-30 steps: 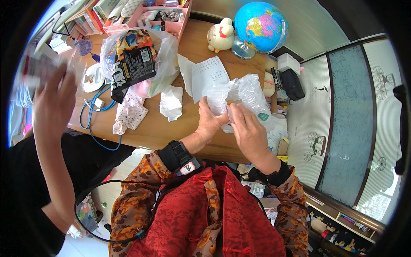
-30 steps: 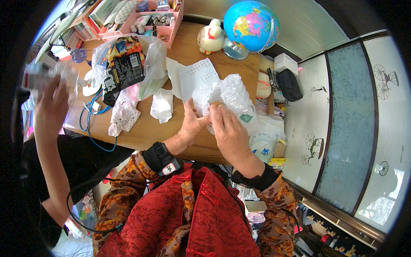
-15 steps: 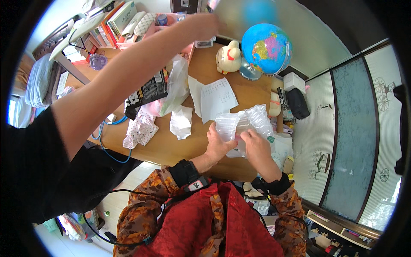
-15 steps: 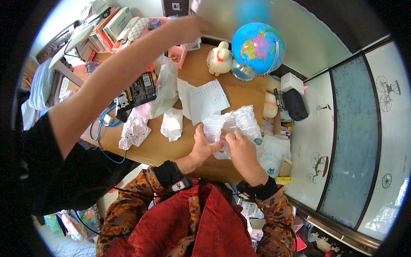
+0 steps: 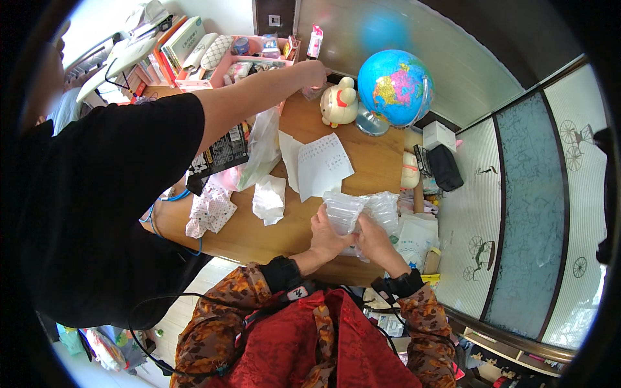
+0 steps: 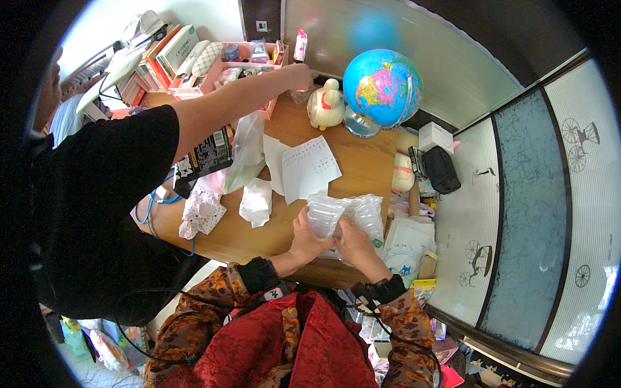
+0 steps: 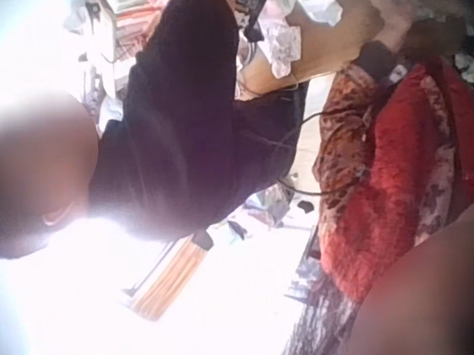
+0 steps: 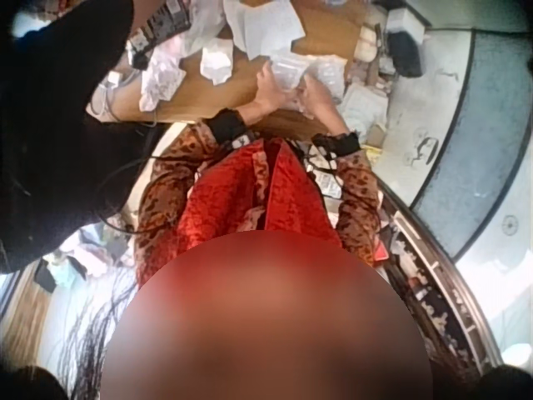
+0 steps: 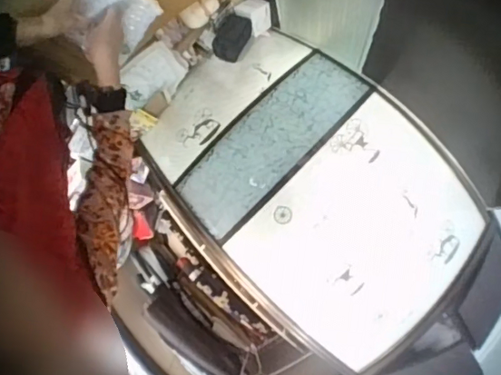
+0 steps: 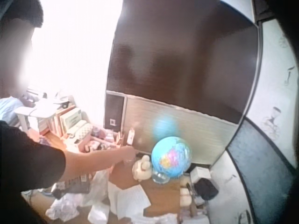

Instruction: The person picks up and places various items on a cluttered desk, including a plastic bag, a small box, a black pouch, and a white box. They open and close the pouch and handle several plastic-wrapped items. Another person is visible in the background but not interacting with the task.

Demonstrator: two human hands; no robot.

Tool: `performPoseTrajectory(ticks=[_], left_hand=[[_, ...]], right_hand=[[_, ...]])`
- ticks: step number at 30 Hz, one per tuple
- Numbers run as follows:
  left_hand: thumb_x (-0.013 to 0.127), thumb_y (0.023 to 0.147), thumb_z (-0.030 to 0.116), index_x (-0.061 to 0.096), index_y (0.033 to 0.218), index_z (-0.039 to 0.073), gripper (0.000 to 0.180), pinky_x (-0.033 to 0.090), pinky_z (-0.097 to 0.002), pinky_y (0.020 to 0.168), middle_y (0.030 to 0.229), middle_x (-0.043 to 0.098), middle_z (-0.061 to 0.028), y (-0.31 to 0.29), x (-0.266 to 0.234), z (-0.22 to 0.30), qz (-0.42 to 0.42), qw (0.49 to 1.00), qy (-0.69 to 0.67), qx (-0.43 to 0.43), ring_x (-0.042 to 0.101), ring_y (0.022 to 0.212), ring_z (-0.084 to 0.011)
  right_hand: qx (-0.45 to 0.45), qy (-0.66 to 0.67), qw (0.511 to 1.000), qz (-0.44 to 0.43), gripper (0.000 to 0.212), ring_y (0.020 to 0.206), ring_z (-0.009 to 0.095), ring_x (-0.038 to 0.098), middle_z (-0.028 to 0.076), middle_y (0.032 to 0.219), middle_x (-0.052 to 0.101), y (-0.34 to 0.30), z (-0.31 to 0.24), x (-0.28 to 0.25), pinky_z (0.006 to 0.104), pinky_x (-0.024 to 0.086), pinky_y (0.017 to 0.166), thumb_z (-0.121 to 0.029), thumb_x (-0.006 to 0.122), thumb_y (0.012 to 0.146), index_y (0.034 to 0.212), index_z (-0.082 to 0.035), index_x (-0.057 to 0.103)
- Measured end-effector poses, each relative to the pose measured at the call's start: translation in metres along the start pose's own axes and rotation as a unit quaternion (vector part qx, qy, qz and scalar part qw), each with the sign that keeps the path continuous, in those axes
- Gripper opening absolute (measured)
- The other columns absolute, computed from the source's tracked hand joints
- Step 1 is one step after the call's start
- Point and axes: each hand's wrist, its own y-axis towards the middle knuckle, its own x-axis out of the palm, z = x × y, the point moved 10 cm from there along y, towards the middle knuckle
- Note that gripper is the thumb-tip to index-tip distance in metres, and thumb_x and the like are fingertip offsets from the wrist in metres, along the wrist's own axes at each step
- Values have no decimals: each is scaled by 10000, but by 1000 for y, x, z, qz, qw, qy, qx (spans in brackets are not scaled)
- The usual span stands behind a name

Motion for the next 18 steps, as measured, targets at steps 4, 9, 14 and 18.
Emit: performPoseTrajectory(ticks=[4, 9, 14, 18], left_hand=[[824, 617, 351, 113, 1453, 6, 1151, 335, -481, 1076, 1337, 297, -294, 1, 5, 4, -10, 1000, 11, 9, 342, 1260, -442], [781, 631, 306, 112, 1459, 1, 1107, 345, -483, 1071, 1328, 305, -297, 0, 6, 9, -8, 999, 30, 32, 348, 1250, -457], [782, 622, 297, 145, 1457, 6, 1090, 356, -480, 1066, 1313, 328, -298, 0, 6, 7, -15, 1000, 8, 13, 359, 1246, -456], [794, 614, 293, 151, 1456, 14, 1096, 374, -481, 1054, 1308, 337, -299, 1, 8, 10, -19, 999, 17, 23, 377, 1231, -450]], right_hand=[[-126, -69, 989, 17, 435, 1087, 427, 559, 215, 1234, 581, 4, -17, 6, 455, 469, 940, -49, 604, 826, 1254, -11, 533], [-88, -22, 996, 2, 385, 1104, 411, 562, 208, 1190, 611, 15, 0, 15, 442, 464, 939, -157, 611, 832, 1195, -29, 598], [-9, -15, 1000, 23, 332, 1000, 393, 616, 189, 1078, 656, 23, 9, 14, 460, 506, 853, -168, 614, 828, 1133, -39, 640], [50, -58, 997, -6, 345, 987, 404, 625, 207, 1096, 650, 21, 13, 12, 480, 505, 818, -235, 605, 842, 1132, -52, 637]])
